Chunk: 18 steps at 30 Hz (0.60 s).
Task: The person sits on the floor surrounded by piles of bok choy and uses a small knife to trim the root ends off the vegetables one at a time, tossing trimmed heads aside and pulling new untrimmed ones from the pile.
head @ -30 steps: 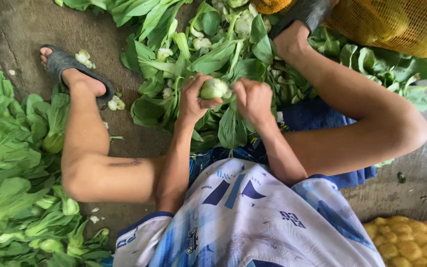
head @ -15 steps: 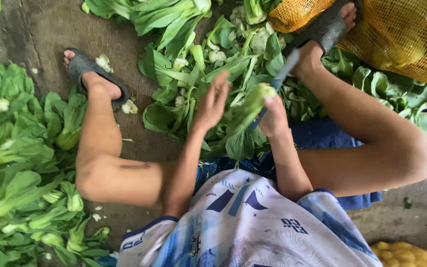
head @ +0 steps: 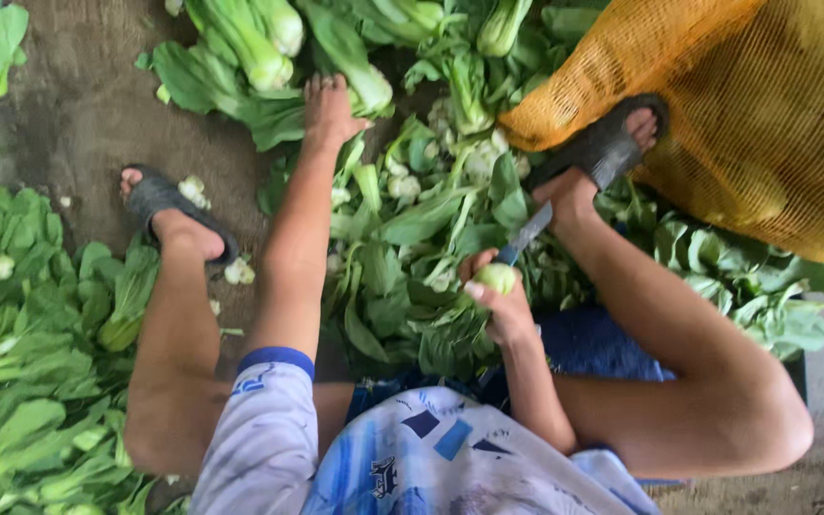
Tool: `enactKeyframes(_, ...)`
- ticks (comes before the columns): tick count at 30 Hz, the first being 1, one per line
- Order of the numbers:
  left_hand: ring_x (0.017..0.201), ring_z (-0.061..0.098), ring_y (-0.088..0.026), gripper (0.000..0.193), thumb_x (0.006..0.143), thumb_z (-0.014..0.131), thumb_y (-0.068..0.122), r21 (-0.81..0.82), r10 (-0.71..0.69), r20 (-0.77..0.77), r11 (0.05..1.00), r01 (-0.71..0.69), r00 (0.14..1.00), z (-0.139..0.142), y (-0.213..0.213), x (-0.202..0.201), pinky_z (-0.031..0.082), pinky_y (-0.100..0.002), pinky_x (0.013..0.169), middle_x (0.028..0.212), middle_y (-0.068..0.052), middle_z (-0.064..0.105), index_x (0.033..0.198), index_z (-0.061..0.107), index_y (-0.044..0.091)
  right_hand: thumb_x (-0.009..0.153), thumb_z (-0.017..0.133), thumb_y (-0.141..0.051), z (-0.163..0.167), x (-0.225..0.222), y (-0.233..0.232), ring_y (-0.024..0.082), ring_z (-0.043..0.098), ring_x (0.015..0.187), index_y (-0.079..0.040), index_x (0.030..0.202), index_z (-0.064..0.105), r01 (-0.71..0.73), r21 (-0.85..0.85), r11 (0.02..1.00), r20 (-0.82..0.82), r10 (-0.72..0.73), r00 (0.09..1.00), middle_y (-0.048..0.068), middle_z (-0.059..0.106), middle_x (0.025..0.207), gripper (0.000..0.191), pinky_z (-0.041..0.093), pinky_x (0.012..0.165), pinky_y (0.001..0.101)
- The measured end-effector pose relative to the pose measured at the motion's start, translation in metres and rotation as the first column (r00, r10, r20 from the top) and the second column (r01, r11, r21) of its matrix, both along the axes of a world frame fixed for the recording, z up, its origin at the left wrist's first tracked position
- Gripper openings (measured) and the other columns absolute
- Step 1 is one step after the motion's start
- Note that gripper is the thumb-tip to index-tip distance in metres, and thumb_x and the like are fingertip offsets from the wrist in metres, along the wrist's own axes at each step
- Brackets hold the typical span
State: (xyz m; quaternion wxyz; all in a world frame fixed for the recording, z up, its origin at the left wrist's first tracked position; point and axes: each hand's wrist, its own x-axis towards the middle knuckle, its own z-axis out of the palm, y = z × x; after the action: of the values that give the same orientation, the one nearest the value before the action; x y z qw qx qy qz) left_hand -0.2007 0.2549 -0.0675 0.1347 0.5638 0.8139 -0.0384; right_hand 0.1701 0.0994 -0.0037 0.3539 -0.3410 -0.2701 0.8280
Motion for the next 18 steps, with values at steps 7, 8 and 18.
enactKeyframes(7,0.123,0.065,-0.035,0.093,0.064,0.094,0.059,-0.277,0.22,0.381,0.954,-0.116,0.898,-0.007,-0.005,0.008,0.049,-0.046,0.11,0.129,-0.018,0.068,0.132,0.064,0.003,0.07,0.088,-0.007,0.001,-0.01,0.01,0.013,0.058,0.089,-0.011,0.098,0.053,-0.202,0.029,0.979,0.197,0.193,0.961,0.002,0.061,0.093,0.044,0.05,0.082,0.0297)
enactKeyframes(8,0.125,0.062,-0.034,0.101,0.062,0.096,0.057,-0.278,0.259,0.524,0.952,-0.125,0.811,-0.006,-0.024,0.009,0.046,-0.045,0.11,0.131,-0.018,0.064,0.137,0.056,0.002,0.073,0.087,-0.008,0.001,-0.012,0.002,0.012,0.058,0.088,-0.01,0.098,0.055,-0.221,0.036,0.975,0.23,0.207,0.951,0.002,0.061,0.093,0.041,0.05,0.08,0.0291)
enactKeyframes(18,0.141,0.042,-0.032,0.121,0.071,0.087,0.062,-0.35,0.309,0.893,0.934,0.074,0.326,0.051,-0.162,0.036,0.032,-0.045,0.118,0.149,-0.016,0.043,0.156,0.027,0.002,0.076,0.086,-0.015,0.025,-0.003,-0.025,0.008,0.057,0.077,-0.008,0.093,0.06,-0.286,0.371,0.884,0.476,0.083,0.876,-0.002,0.063,0.086,0.032,0.05,0.07,0.0254)
